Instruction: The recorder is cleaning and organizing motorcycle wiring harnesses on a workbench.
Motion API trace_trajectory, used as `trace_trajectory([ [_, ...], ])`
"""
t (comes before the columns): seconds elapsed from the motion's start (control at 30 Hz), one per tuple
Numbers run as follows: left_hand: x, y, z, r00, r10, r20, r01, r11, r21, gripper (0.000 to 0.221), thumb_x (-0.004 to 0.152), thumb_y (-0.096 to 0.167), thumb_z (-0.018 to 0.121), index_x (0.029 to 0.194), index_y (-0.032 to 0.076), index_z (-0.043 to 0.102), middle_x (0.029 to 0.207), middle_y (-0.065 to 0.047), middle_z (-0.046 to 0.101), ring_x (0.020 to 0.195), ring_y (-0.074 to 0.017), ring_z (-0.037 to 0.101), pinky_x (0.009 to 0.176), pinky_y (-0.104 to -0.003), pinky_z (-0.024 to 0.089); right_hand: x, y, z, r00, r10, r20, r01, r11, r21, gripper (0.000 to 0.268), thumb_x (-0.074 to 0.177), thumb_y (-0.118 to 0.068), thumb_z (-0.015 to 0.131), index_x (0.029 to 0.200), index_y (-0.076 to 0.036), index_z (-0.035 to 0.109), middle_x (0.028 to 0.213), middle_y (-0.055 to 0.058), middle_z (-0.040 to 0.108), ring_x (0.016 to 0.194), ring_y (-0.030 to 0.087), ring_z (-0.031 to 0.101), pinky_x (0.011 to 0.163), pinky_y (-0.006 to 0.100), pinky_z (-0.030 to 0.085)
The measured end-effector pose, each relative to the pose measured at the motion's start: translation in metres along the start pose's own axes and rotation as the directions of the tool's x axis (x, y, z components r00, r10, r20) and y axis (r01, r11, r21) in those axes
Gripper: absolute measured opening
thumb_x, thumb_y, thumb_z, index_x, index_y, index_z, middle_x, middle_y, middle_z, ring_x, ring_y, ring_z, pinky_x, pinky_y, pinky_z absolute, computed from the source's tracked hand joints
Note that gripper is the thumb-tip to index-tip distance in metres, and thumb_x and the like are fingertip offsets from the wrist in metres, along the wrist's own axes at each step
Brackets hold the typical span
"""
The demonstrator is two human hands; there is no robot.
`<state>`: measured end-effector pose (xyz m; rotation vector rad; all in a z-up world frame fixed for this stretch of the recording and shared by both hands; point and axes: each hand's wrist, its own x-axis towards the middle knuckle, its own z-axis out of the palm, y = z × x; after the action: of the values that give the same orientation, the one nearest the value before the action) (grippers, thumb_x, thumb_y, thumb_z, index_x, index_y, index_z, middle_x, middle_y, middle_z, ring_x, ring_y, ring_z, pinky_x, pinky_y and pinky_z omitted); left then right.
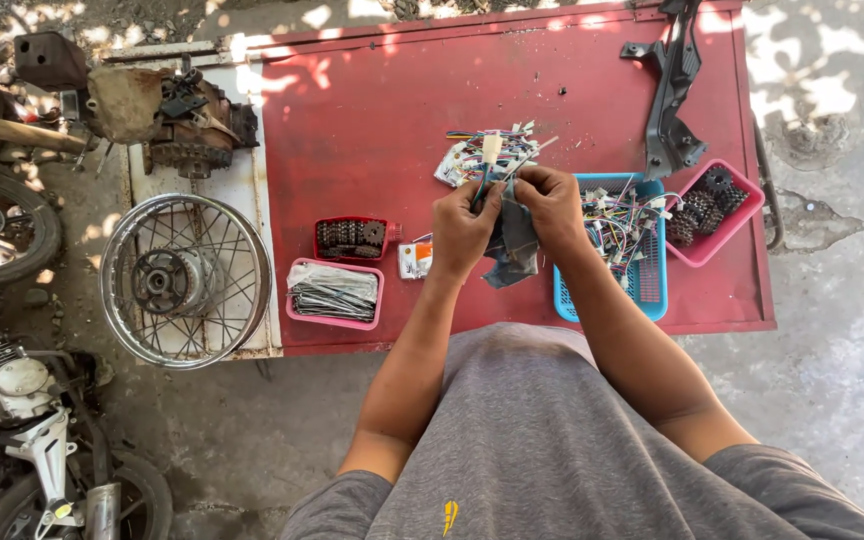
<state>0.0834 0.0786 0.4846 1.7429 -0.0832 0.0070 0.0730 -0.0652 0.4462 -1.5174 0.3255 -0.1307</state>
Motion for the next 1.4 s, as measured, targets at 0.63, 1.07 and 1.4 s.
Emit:
trace_trajectory([
  [0.63,-0.014,-0.002,-0.008,0.997,0.040,0.072,-0.042,0.999,0.025,0.015,0.092,0.023,0.075,0.080,0.014,0.075,0.043,0.000,0.037,0.043,-0.0071,0.042,0.047,-0.023,0.038,0.037,0.029,-0.061,0.921,0.094,-0.379,-0.057,0.993,0.108,0.016,0.088,-0.012,0.061,0.076,-0.015,0.071,0.059,0.003,0.055,0.051,0.012,0.047,0.052,0.028,0.041],
  [1.07,-0.018,0.009,-0.003,0.999,-0.029,0.025,0.029,0.999,-0.031,0.022,0.088,0.028,0.080,0.077,0.010,0.074,0.040,-0.006,0.047,0.038,-0.0119,0.053,0.045,-0.025,0.042,-0.031,-0.049,0.024,0.940,0.314,0.136,-0.322,0.676,0.663,0.031,0.098,-0.028,0.072,0.079,-0.009,0.055,0.055,0.007,0.062,0.047,0.017,0.067,0.043,0.022,0.051],
  [1.4,-0.024,0.001,-0.010,0.987,-0.070,-0.143,0.050,0.989,-0.141,0.024,0.095,0.030,0.075,0.078,0.013,0.074,0.047,-0.002,0.051,0.053,-0.0032,0.047,0.051,-0.022,0.038,-0.029,0.019,0.022,0.987,0.008,0.161,-0.108,0.774,0.624,0.025,0.086,0.013,0.062,0.106,0.001,0.071,0.097,0.015,0.072,0.093,0.027,0.074,0.088,0.036,0.058],
])
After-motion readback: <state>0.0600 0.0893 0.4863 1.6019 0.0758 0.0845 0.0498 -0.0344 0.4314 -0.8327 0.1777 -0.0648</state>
